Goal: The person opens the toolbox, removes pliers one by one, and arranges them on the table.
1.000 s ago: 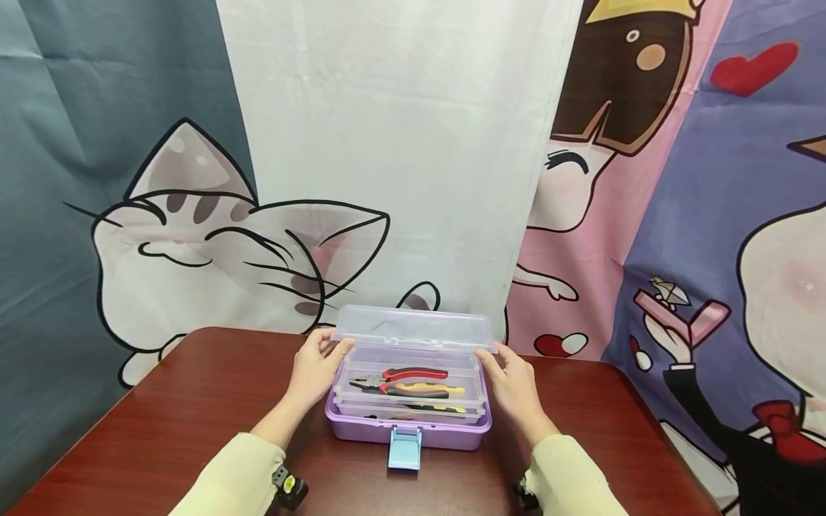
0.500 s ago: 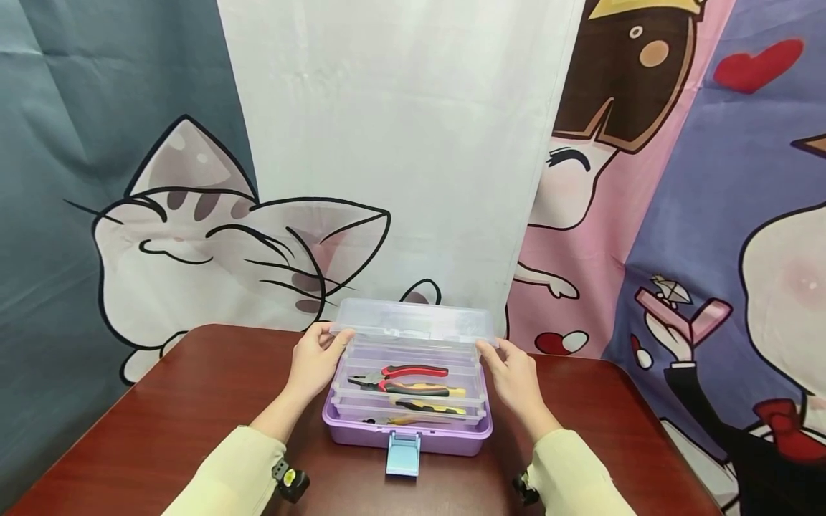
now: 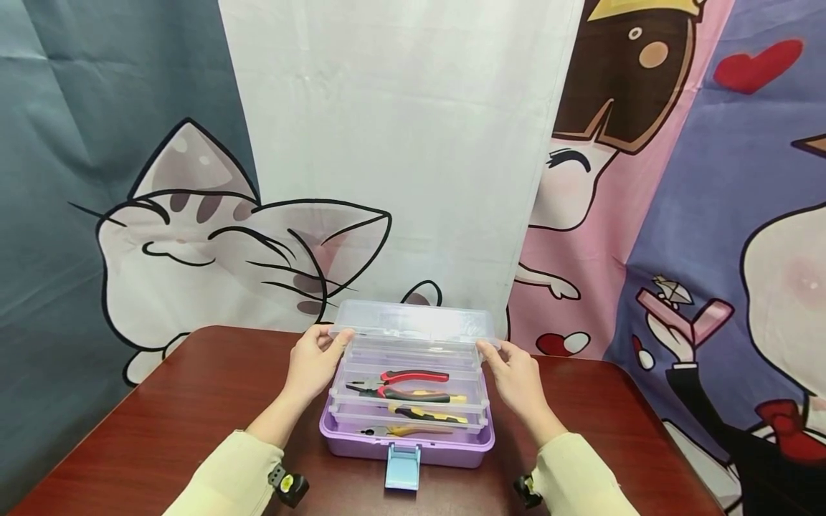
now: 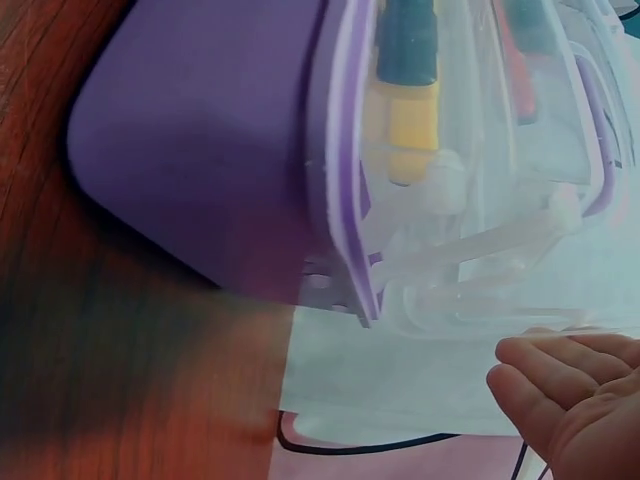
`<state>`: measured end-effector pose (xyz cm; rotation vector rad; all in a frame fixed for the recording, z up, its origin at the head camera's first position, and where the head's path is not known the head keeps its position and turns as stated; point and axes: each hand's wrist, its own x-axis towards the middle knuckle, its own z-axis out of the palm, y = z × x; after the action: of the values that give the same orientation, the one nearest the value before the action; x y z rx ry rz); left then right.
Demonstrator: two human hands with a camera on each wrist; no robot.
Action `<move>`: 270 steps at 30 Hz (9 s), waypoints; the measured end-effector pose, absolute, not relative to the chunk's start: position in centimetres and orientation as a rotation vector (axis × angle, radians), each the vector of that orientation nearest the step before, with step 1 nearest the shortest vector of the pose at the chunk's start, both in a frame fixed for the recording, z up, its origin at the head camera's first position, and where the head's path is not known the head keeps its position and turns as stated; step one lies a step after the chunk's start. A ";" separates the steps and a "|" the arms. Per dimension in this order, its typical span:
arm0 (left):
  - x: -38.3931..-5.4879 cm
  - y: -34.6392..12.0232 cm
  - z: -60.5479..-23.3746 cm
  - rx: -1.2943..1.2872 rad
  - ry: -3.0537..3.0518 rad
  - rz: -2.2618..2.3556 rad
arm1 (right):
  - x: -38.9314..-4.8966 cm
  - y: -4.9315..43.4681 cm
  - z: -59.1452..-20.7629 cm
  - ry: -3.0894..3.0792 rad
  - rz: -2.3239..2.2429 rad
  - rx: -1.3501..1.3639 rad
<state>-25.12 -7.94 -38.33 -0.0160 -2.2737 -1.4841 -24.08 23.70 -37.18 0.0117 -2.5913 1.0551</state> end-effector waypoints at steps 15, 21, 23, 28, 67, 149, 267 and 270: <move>-24.8 -8.0 -37.9 -0.006 -2.262 -1.456 | -23.2 23.5 -36.5 -2.593 1.050 -0.056; -24.9 -8.0 -37.7 0.003 -2.273 -1.466 | -23.2 23.3 -36.4 -2.576 1.140 -0.146; -24.9 -8.1 -37.5 0.011 -2.275 -1.462 | -23.3 23.2 -36.4 -2.565 1.210 -0.163; -25.1 -8.1 -37.4 0.031 -2.280 -1.453 | -23.7 23.5 -36.5 -2.528 1.397 -0.164; -25.5 -9.3 -40.4 -0.223 -2.204 -2.008 | -25.7 24.9 -37.1 -2.435 1.861 -0.098; -28.0 -10.0 -42.2 -0.327 -2.303 -2.245 | -26.5 25.8 -40.8 -2.537 2.051 0.317; -28.8 -10.4 -43.7 -0.186 -2.223 -2.577 | -28.2 25.9 -40.8 -2.606 2.292 0.331; -28.9 -10.5 -43.8 -0.188 -2.219 -2.590 | -28.5 25.8 -40.9 -2.600 2.325 0.364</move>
<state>-28.86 -10.47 -43.80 -0.1876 -2.2194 -2.5899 -28.50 25.82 -40.87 0.3642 -2.6004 2.3250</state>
